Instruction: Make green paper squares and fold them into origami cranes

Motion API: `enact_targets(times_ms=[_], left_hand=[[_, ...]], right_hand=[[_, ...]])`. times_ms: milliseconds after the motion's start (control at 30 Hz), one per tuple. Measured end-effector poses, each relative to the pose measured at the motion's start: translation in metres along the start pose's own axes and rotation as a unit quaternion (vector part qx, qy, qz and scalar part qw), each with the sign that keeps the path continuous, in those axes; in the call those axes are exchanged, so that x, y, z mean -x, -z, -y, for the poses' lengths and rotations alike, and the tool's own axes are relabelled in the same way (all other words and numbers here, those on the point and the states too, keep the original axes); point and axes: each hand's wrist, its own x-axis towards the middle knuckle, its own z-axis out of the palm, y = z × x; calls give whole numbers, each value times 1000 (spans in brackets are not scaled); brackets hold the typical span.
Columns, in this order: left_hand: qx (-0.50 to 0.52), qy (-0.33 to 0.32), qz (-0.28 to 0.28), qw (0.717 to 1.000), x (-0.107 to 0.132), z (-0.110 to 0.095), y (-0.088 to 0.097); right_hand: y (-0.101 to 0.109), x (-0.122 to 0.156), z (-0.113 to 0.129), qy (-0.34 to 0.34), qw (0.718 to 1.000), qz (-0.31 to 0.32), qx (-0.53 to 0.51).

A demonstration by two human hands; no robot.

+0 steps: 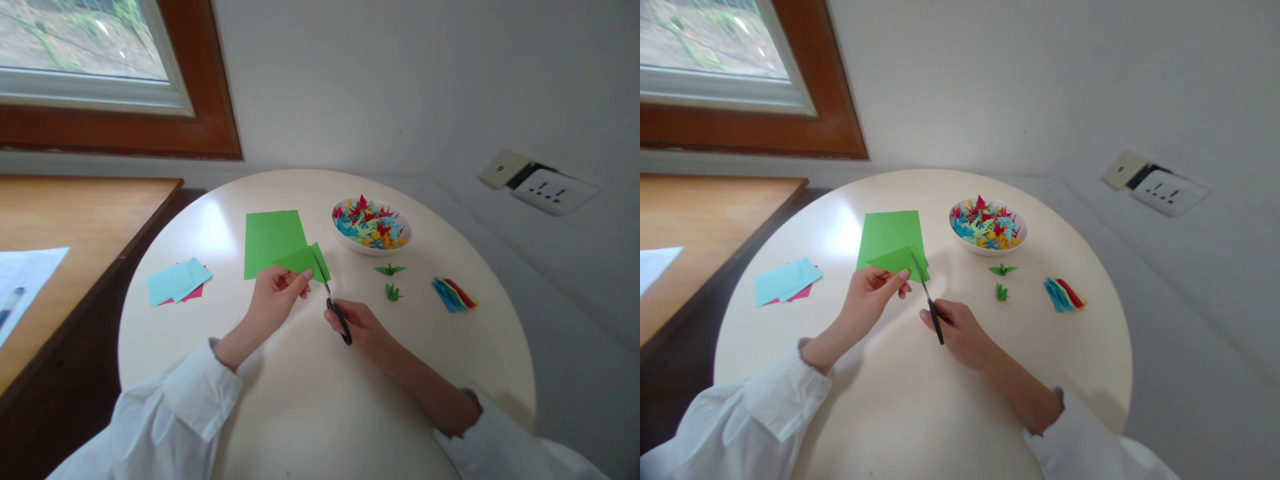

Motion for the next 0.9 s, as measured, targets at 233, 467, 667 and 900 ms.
enact_targets(times_ms=[233,467,667,900], left_hand=[[3,-1,-1,1000,0,1,0],[0,7,-3,1000,-1,2,0],[10,6,2,1000,-1,1,0],[6,9,9,1000,-1,2,-1]], right_hand=[[0,-1,1,-6,1000,-4,6],[0,0,2,-7,1000,-1,7],[0,-1,1,-7,1000,-7,-3],[-1,-1,2,-9,1000,-6,-24]])
